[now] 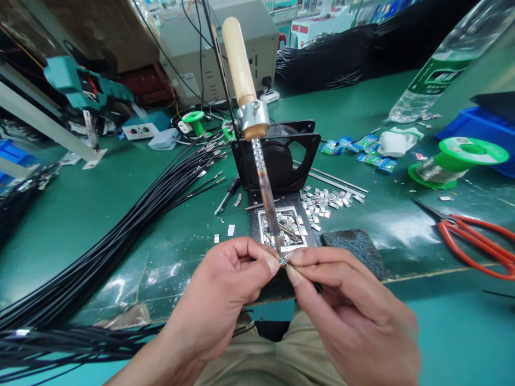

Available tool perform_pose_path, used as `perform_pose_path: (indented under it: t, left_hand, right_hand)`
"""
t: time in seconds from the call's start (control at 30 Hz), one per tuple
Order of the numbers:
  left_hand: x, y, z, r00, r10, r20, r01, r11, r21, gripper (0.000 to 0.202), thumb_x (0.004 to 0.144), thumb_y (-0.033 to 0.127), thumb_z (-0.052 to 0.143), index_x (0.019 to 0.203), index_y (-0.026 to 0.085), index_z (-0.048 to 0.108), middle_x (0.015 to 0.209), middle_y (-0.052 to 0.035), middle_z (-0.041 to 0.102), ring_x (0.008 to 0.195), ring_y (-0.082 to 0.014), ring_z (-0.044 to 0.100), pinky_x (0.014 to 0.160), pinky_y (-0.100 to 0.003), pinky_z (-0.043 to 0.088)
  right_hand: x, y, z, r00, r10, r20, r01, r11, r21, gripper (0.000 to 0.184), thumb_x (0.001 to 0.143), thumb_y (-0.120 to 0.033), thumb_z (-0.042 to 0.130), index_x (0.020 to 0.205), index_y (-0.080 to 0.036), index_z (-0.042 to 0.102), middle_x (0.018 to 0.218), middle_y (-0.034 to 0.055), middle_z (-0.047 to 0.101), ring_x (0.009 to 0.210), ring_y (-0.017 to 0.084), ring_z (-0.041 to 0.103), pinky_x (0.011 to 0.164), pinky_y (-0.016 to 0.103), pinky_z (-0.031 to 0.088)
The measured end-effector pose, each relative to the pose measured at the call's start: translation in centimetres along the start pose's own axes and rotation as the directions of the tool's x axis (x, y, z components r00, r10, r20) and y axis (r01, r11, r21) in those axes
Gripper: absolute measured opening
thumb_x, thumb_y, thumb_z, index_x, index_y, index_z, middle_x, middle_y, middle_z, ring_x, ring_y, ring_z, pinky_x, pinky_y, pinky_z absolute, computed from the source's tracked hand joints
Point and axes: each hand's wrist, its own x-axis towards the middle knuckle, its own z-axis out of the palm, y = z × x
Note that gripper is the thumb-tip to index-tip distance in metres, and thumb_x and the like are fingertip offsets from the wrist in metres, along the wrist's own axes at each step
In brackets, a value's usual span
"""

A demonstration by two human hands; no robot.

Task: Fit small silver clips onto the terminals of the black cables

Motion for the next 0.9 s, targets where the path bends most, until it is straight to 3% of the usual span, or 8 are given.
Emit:
perform_pose_path:
  t: [0.4, 0.77, 0.9]
  left_hand:
    - [-0.02, 0.26, 0.08, 1.000, 0.024, -0.018, -0.024, 1.000, 0.013, 0.032, 0.072, 0.036, 0.083, 0.067, 0.016, 0.058, 0.055, 0.0074, 0.044, 0.052, -0.0055, 0.025, 0.048, -0.022, 0.018]
    - [-0.08, 0.29, 0.30, 0.998, 0.056, -0.010, -0.056, 0.998, -0.033, 0.032, 0.069, 0.032, 0.088, 0.065, 0.015, 0.062, 0.055, 0.0069, 0.048, 0.051, -0.0049, 0.030, 0.047, -0.019, 0.024]
    - [-0.10, 0.10, 0.15, 0.996, 0.087, -0.015, -0.087, 0.996, -0.022, 0.027, 0.074, 0.031, 0.085, 0.066, 0.016, 0.064, 0.056, 0.0065, 0.049, 0.052, -0.0055, 0.030, 0.047, -0.019, 0.025]
  right_hand:
    - [0.13, -0.10, 0.32, 1.000, 0.016, -0.013, -0.016, 0.999, 0.031, 0.017, 0.092, -0.003, 0.068, 0.091, -0.020, 0.070, 0.100, -0.0010, 0.071, 0.089, 0.006, 0.071, 0.078, 0.014, 0.058]
    - [0.04, -0.10, 0.33, 1.000, 0.009, -0.022, -0.008, 0.999, 0.031, 0.017, 0.092, -0.002, 0.068, 0.090, -0.020, 0.069, 0.097, 0.0012, 0.070, 0.086, 0.010, 0.070, 0.071, 0.019, 0.059]
    - [0.01, -0.18, 0.34, 0.999, 0.016, -0.046, -0.014, 0.999, 0.031, 0.016, 0.091, -0.004, 0.069, 0.091, -0.020, 0.071, 0.099, 0.0022, 0.068, 0.088, 0.011, 0.069, 0.071, 0.020, 0.059]
